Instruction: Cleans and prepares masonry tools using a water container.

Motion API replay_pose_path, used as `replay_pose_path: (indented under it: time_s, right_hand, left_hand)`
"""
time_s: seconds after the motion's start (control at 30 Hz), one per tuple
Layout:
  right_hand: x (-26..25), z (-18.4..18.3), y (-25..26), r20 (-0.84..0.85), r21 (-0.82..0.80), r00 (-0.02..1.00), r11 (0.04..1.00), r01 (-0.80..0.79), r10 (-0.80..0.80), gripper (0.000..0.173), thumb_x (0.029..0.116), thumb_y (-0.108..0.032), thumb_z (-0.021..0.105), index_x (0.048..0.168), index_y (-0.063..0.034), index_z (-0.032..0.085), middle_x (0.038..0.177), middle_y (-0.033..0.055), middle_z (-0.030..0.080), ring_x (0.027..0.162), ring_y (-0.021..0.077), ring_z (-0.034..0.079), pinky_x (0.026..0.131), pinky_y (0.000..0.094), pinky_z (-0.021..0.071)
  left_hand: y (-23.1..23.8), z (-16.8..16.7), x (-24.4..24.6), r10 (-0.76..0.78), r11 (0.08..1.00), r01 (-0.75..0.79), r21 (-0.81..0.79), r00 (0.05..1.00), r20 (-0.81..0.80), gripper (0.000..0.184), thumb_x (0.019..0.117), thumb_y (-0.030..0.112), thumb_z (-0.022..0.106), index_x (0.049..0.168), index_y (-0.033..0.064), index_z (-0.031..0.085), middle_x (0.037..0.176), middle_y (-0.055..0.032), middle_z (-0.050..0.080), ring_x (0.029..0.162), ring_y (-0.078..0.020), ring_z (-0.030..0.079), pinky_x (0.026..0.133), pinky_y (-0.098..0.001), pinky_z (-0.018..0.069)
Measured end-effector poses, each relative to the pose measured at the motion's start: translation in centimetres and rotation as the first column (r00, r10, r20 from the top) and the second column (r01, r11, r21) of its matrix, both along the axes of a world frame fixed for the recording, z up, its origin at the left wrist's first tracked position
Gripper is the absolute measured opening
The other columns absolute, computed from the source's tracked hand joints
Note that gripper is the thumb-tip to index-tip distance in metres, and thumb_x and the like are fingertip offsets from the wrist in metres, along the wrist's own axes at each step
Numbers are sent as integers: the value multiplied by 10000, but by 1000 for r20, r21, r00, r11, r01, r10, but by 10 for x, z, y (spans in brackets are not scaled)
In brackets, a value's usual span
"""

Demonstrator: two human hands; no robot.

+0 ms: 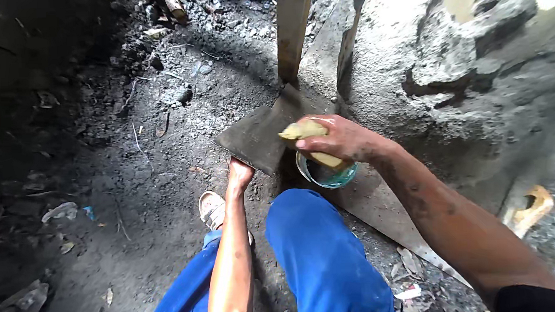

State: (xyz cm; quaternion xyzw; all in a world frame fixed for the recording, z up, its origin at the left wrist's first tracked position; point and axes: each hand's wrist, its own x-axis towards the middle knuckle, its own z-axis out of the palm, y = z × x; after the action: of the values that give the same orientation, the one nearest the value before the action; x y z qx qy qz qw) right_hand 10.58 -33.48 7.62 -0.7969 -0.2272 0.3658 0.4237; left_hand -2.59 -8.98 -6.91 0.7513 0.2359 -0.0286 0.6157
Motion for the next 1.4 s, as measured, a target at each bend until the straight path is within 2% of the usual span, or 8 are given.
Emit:
replay_pose_path:
  time_s: [0.1,0.27,0.6,0.7,0.9,1.03,1.17,1.4]
  right_hand:
    - [7,16,66,244,13,959,988,-152,144,352,954,-483,632,1072,-159,707,872,1,697,802,123,676,743,413,572]
    - [21,18,129,311,-15,916,965,-261,253,333,1018,-429,573,939,-128,694,821,28,673,780,153,668,726,419,539]
    - [25,49,178,330,52,896,942,-333,298,324,1048,-376,547,853,-144,661,713,-26,614,653,87,612,627,346,510]
    - [36,60,181,389,-22,871,948,-317,301,305,1053,-380,534,902,-152,670,749,-26,625,687,94,625,650,352,517]
    - [76,26,121,254,113,963,985,-127,95,372,1036,-396,574,1268,-109,624,1023,44,709,889,131,704,846,384,603]
    - [67,4,44,222,21,971,996,91,-93,535,969,-544,585,1341,-160,599,1134,57,696,975,147,694,889,434,590]
    - [37,-26,-34,120,-121,968,964,235,-220,552,952,-517,627,1395,-192,580,1139,125,709,981,264,712,886,569,577]
    - [-7,-53,-105,85,-188,962,943,273,-261,468,969,-448,658,1358,-195,595,1096,114,711,917,278,711,821,586,574]
  left_hand:
    - [-9,15,8,30,999,-28,-29,999,46,590,861,146,756,1391,85,503,1236,-30,657,1126,-64,629,997,-313,526]
    - [-6,20,26,110,993,-102,-66,984,140,581,860,86,726,1387,18,490,1245,-61,644,1146,-58,610,1017,-282,510]
    - [-6,22,41,290,923,-188,-335,912,289,524,949,51,630,1424,-3,417,1291,-70,607,1193,-78,591,1050,-306,507]
    - [-5,26,38,288,939,-221,-262,923,253,553,918,45,667,1418,-16,438,1282,-78,617,1175,-69,598,1033,-289,509]
    - [33,41,15,249,957,-205,-208,945,213,547,889,21,661,1390,14,445,1193,-3,628,1084,-1,609,950,-236,536]
    - [76,41,-7,148,989,-147,-16,979,143,589,903,151,715,1434,99,464,1269,-7,643,1133,-44,619,982,-305,536]
    - [103,56,-22,147,966,-128,226,987,-66,576,895,156,729,1416,70,498,1236,-81,659,1092,-101,632,953,-365,537]
    - [105,112,-20,257,944,-240,226,965,-47,404,989,32,534,1383,-20,458,1113,-44,616,956,36,574,852,-179,505]
